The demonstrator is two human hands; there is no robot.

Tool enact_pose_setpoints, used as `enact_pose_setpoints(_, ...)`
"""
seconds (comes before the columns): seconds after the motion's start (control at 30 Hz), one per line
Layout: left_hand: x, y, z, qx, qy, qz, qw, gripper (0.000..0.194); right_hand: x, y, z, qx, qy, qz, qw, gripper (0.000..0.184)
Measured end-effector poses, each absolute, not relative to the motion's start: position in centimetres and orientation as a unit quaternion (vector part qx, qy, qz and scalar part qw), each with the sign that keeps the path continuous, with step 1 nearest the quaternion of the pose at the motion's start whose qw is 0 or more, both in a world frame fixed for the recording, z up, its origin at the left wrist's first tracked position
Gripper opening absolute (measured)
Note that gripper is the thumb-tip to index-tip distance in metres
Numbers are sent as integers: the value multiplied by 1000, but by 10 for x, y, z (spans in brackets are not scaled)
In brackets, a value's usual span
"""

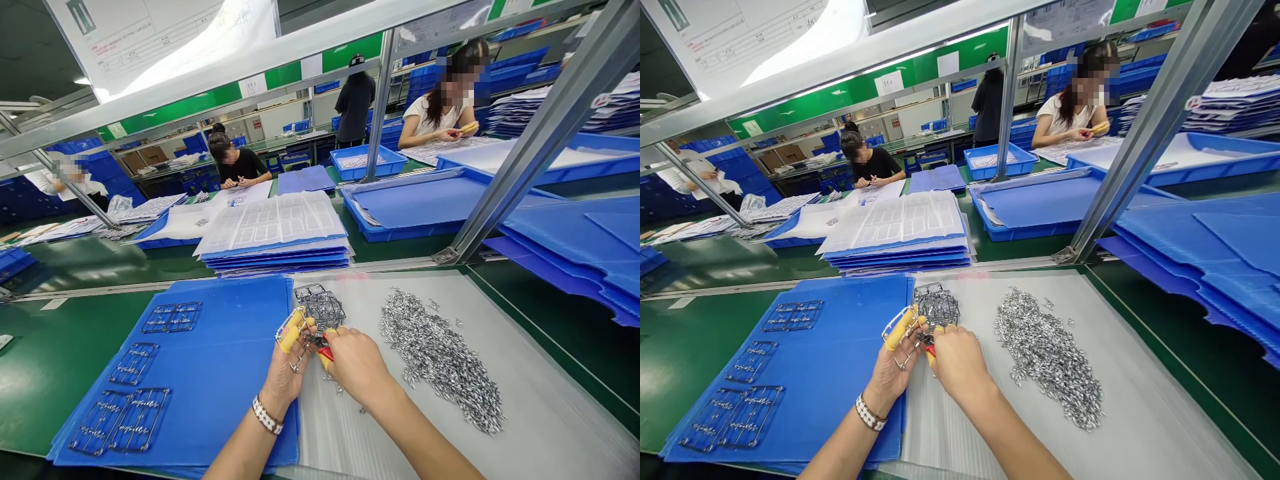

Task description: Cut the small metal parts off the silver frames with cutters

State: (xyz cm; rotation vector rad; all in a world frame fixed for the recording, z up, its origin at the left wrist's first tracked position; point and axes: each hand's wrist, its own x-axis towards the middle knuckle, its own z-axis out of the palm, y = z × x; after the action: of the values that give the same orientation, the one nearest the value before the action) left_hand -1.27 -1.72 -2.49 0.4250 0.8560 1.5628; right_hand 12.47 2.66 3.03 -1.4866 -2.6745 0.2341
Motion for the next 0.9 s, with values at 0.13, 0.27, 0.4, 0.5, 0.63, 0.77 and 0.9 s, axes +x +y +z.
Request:
enact_pose_setpoints(0.13, -14, -20, -19, 265, 395, 636, 608, 49, 153, 23, 27, -499, -856, 103, 91, 19)
enact_pose_setpoints(0.27, -8, -21, -3, 515, 471, 489, 523, 59, 194, 20, 12, -504, -800, 216, 243, 30)
enact_pose_setpoints(0.4, 4, -14, 14, 710, 531, 281, 367, 65, 223, 18, -2, -507, -721, 299, 365, 45)
enact_pose_setpoints(0.5, 8, -2, 24, 752, 545, 239, 284, 67, 231, 19, -10, -527, -688, 333, 372, 51)
enact_pose_setpoints(0.63, 3, 18, 36, 757, 555, 255, 230, 70, 234, 21, -20, -535, -672, 355, 370, 51)
enact_pose_setpoints(0.77, -6, 44, 34, 751, 599, 226, 162, 83, 229, 20, -18, -510, -678, 393, 356, 52)
enact_pose_setpoints(0.9, -11, 62, 12, 749, 626, 157, 149, 98, 222, 17, -12, -500, -688, 418, 320, 54)
